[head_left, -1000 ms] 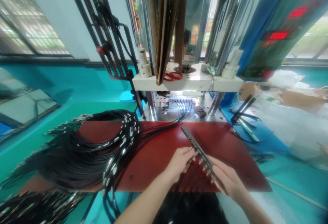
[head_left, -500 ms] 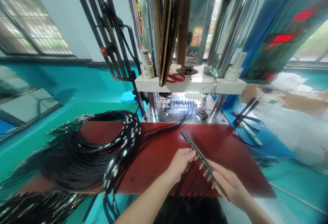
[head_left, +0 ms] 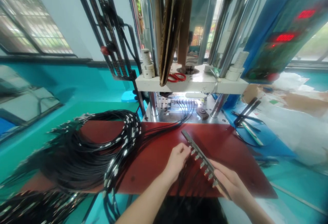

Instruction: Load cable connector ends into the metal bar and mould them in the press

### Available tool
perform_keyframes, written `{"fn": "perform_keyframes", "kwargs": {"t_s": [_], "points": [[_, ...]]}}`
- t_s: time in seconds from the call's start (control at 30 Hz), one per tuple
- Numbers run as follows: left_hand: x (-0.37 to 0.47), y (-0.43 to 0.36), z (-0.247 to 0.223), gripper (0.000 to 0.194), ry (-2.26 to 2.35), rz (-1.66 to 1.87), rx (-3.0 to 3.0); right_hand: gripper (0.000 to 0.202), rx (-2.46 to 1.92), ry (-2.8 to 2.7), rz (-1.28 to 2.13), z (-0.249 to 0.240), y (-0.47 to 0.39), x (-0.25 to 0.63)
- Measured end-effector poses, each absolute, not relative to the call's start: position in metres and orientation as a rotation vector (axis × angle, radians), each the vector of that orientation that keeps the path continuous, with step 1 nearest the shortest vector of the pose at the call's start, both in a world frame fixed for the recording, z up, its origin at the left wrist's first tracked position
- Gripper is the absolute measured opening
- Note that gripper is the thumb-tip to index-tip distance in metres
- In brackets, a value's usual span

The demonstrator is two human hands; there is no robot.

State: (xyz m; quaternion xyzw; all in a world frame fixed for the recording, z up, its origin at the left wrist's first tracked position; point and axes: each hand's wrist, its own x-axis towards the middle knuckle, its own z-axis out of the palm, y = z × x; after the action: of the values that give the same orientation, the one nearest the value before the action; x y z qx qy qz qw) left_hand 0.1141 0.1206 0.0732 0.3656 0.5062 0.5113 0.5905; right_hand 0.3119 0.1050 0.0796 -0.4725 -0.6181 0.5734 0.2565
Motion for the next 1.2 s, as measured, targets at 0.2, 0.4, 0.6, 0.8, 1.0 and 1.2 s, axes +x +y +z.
{"fn": "perform_keyframes", "kwargs": {"t_s": [0.2, 0.4, 0.6, 0.8, 1.0, 1.2], "points": [[0.107, 0.124, 0.078, 0.036, 1.159, 1.126, 0.75, 0.052, -1.278, -1.771, 1.443, 0.086, 0.108, 0.311], [0.106, 0.123, 0.078, 0.037, 1.15, 1.121, 0.702, 0.048, -1.293, -1.852, 1.434, 0.092, 0.107, 0.308], [0.108, 0.134, 0.076, 0.032, 1.252, 1.054, 0.804, 0.046, -1.311, -1.889, 1.393, 0.094, 0.107, 0.303], [0.091, 0.151, 0.095, 0.032, 1.639, 0.97, 1.674, 0.041, -1.372, -1.75, 1.353, 0.078, 0.116, 0.305], [0.07, 0.171, 0.103, 0.037, 2.244, 0.965, 2.273, 0.03, -1.507, -2.267, 0.856, 0.075, 0.119, 0.309], [0.079, 0.196, 0.08, 0.039, 2.378, 0.575, 2.274, 0.021, -1.388, -2.513, 0.242, 0.063, 0.129, 0.315]]}}
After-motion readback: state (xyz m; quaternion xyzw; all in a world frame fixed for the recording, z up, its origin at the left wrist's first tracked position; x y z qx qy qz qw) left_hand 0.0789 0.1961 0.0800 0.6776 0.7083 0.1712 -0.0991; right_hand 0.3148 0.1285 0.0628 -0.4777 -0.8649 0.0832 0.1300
